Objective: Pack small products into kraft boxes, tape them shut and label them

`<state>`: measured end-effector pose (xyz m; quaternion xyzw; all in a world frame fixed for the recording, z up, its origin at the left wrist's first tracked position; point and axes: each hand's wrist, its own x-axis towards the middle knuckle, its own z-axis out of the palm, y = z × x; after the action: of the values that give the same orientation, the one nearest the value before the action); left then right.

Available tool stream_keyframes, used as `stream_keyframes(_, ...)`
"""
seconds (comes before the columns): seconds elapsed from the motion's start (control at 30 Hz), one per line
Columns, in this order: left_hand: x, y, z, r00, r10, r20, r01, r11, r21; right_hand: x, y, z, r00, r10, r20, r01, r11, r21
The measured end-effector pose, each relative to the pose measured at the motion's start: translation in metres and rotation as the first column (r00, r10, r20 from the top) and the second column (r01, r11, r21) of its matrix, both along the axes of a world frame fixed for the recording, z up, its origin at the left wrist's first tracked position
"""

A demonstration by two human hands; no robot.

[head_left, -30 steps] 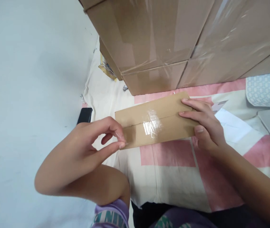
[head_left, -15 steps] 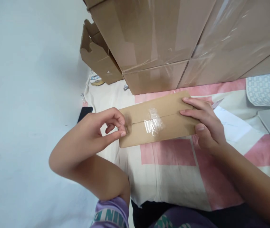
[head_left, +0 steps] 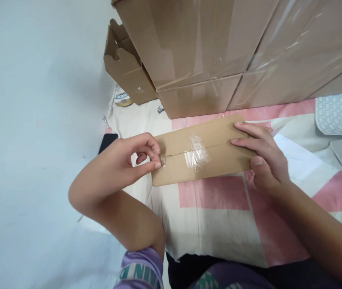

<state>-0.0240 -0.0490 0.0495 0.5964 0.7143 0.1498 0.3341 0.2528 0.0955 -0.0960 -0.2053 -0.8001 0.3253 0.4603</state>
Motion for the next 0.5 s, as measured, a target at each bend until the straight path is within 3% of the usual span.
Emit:
stream_keyframes(0.13,0.0014,-0.0003,0.0015,0.999,0.017,-0.035,-0.018,1.0,-0.011,-0.0011,0.0006,0.0004,0.999,0.027,-0.042,-0.025,0.998,0.061)
stream_keyframes(0.5,0.0027,-0.0021,0.0049,0.997,-0.013,-0.08,0.015,1.0,0.023,-0.0001,0.0009,-0.0007,1.0,0.01,-0.026,-0.008,0.998,0.057)
